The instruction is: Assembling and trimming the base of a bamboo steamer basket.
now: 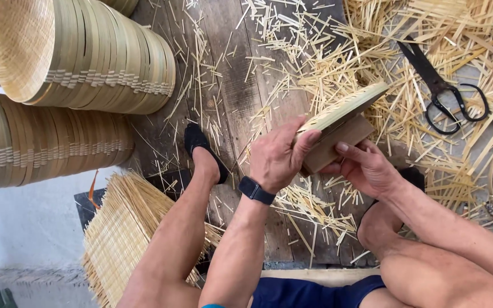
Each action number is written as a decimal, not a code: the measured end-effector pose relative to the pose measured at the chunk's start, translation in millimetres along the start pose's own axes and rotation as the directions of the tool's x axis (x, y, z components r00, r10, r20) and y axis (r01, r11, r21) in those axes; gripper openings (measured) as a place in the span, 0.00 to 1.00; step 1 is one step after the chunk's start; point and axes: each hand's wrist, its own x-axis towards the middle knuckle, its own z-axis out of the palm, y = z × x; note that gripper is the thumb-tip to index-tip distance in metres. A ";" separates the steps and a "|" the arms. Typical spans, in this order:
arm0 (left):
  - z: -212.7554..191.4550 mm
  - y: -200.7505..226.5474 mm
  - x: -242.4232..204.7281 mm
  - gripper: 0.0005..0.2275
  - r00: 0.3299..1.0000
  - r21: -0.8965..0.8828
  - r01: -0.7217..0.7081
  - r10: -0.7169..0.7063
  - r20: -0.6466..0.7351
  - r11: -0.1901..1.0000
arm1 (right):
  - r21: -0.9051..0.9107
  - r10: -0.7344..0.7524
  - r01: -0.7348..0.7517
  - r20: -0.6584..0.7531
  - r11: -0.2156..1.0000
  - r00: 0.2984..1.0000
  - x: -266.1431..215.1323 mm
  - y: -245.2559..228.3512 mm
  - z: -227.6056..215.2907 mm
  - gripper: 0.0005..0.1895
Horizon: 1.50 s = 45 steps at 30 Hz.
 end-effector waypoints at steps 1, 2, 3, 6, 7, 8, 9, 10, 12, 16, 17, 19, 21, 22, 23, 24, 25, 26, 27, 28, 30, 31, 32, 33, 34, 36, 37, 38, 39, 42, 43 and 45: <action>-1.1 2.7 1.2 0.23 1.000 -0.008 0.003 -0.003 0.015 1.000 | -0.006 -0.005 0.005 0.008 1.000 1.000 -2.6 0.8 -2.8 0.27; 1.5 -2.2 -1.4 0.23 1.000 -0.011 0.010 -0.009 0.014 1.000 | -0.008 0.001 -0.001 0.006 1.000 1.000 -6.4 2.6 -12.2 0.27; 3.3 -7.9 -1.7 0.23 0.998 -0.031 0.062 -0.061 0.007 0.998 | -0.005 -0.015 0.015 0.021 1.000 1.000 -8.0 4.4 -21.1 0.26; -4.0 -44.6 -5.2 0.23 0.981 -0.012 0.188 -0.188 -0.046 0.982 | 0.049 -0.007 0.005 0.049 0.999 0.999 -33.0 27.0 -100.3 0.26; -8.4 -60.2 -7.1 0.24 0.961 0.024 0.267 -0.264 -0.087 0.963 | 0.106 0.017 -0.022 0.053 0.994 0.998 -44.8 37.8 -135.9 0.26; -14.5 -79.6 -8.1 0.24 0.960 0.024 0.267 -0.264 -0.091 0.963 | 0.103 0.018 -0.024 0.057 0.994 0.998 -49.8 34.0 -146.0 0.26; -19.3 -96.9 -15.4 0.26 0.914 0.044 0.389 -0.379 -0.145 0.920 | 0.134 0.030 -0.041 0.079 0.990 0.996 -62.4 33.1 -156.3 0.25; -23.7 -113.8 -23.2 0.27 0.851 0.058 0.504 -0.485 -0.200 0.862 | 0.165 0.041 -0.057 0.101 0.985 0.994 -75.7 31.9 -166.6 0.24; -39.7 -157.2 -37.0 0.30 0.800 -0.017 0.554 -0.538 -0.266 0.833 | 0.161 0.039 -0.057 0.113 0.985 0.993 -72.4 28.6 -174.7 0.25; -88.7 -153.0 -21.9 0.32 0.703 -0.170 0.595 -0.611 -0.363 0.785 | 0.068 0.068 -0.071 0.049 0.995 0.996 -43.2 38.5 -175.5 0.27; -87.7 -163.5 -24.8 0.32 0.701 -0.168 0.598 -0.613 -0.366 0.784 | 0.068 0.072 -0.075 0.052 0.995 0.996 -29.2 46.1 -164.8 0.27; -87.0 -184.6 -29.5 0.32 0.611 -0.439 0.571 -0.716 -0.337 0.694 | -0.125 0.078 -0.086 -0.061 0.988 0.995 0.4 61.5 -142.8 0.24; -78.8 -201.7 -36.2 0.31 0.536 -0.457 0.666 -0.804 -0.255 0.589 | -0.126 0.067 -0.080 -0.106 0.989 0.992 0.8 68.5 -142.8 0.22; -75.1 -211.0 -37.8 0.31 0.449 -0.463 0.751 -0.878 -0.165 0.470 | -0.127 0.053 -0.074 -0.158 0.989 0.986 1.9 72.4 -142.6 0.21; -63.3 -223.9 -43.3 0.31 0.450 -0.465 0.749 -0.877 -0.167 0.472 | -0.129 0.052 -0.072 -0.155 0.989 0.987 -3.9 64.2 -134.9 0.21; -51.0 -237.5 -48.7 0.32 0.429 -0.454 0.774 -0.893 -0.135 0.440 | -0.101 0.033 -0.051 -0.173 0.994 0.984 -9.2 56.4 -127.7 0.19; -35.9 -250.3 -56.5 0.33 0.405 -0.439 0.803 -0.909 -0.094 0.403 | -0.072 0.017 -0.032 -0.200 0.997 0.980 -19.4 50.1 -121.3 0.18; -23.3 -254.7 -58.5 0.33 0.405 -0.438 0.805 -0.910 -0.088 0.400 | -0.072 0.017 -0.032 -0.206 0.997 0.978 -26.4 49.4 -127.7 0.18; -7.5 -258.5 -59.2 0.30 0.465 -0.513 0.751 -0.885 -0.038 0.416 | -0.138 0.000 -0.034 -0.242 0.990 0.970 -34.6 45.9 -135.1 0.17; 8.6 -261.9 -59.9 0.28 0.524 -0.586 0.693 -0.852 0.007 0.421 | -0.203 -0.019 -0.039 -0.276 0.978 0.961 -42.8 42.2 -142.6 0.17; 34.5 -260.3 -56.1 0.28 0.534 -0.564 0.711 -0.845 0.046 0.419 | -0.440 -0.099 -0.090 -0.390 0.893 0.916 -54.1 44.0 -146.5 0.16; 45.7 -259.5 -54.7 0.28 0.541 -0.539 0.729 -0.838 0.074 0.422 | -0.634 -0.196 -0.171 -0.466 0.754 0.863 -59.2 46.2 -147.6 0.15; 57.7 -264.6 -54.4 0.28 0.541 -0.538 0.731 -0.837 0.083 0.419 | -0.632 -0.198 -0.175 -0.474 0.755 0.858 -65.0 47.7 -141.4 0.15; 69.4 -269.9 -52.9 0.28 0.560 -0.498 0.744 -0.823 0.101 0.445 | -0.830 -0.377 -0.221 -0.449 0.512 0.810 -68.4 47.7 -135.6 0.14; 81.1 -274.8 -51.6 0.28 0.577 -0.456 0.754 -0.808 0.119 0.472 | -0.932 -0.536 -0.286 -0.361 0.221 0.763 -72.1 47.7 -129.7 0.12; 81.9 -243.1 -29.7 0.27 0.650 -0.412 0.711 -0.756 0.076 0.570 | -0.959 -0.631 -0.284 -0.224 0.006 0.743 -75.4 56.6 -126.3 0.11; 81.2 -228.4 -15.5 0.26 0.724 -0.366 0.649 -0.689 0.029 0.667 | -0.936 -0.691 -0.280 -0.058 -0.213 0.721 -73.8 60.4 -124.5 0.09; 83.9 -195.2 -6.7 0.26 0.726 -0.365 0.648 -0.687 0.031 0.669 | -0.936 -0.694 -0.282 -0.060 -0.210 0.718 -72.0 60.8 -124.4 0.09; 85.2 -161.6 0.0 0.20 0.870 -0.084 0.442 -0.450 -0.203 0.893 | -0.913 -0.706 -0.270 0.027 -0.305 0.708 -70.2 61.4 -123.9 0.09; 129.4 -75.6 -20.3 0.24 0.992 0.178 0.064 -0.043 -0.122 0.982 | -0.893 -0.716 -0.255 0.100 -0.371 0.690 -70.7 67.0 -125.7 0.10; 152.5 -50.0 -28.7 0.32 0.995 0.063 -0.071 0.066 0.070 0.995 | -0.901 -0.730 -0.253 0.096 -0.353 0.676 -68.1 65.1 -128.2 0.10; 180.5 -17.7 -65.1 0.30 0.986 0.149 -0.087 0.064 0.155 0.985 | -0.911 -0.738 -0.245 0.088 -0.331 0.670 -67.0 63.8 -133.2 0.10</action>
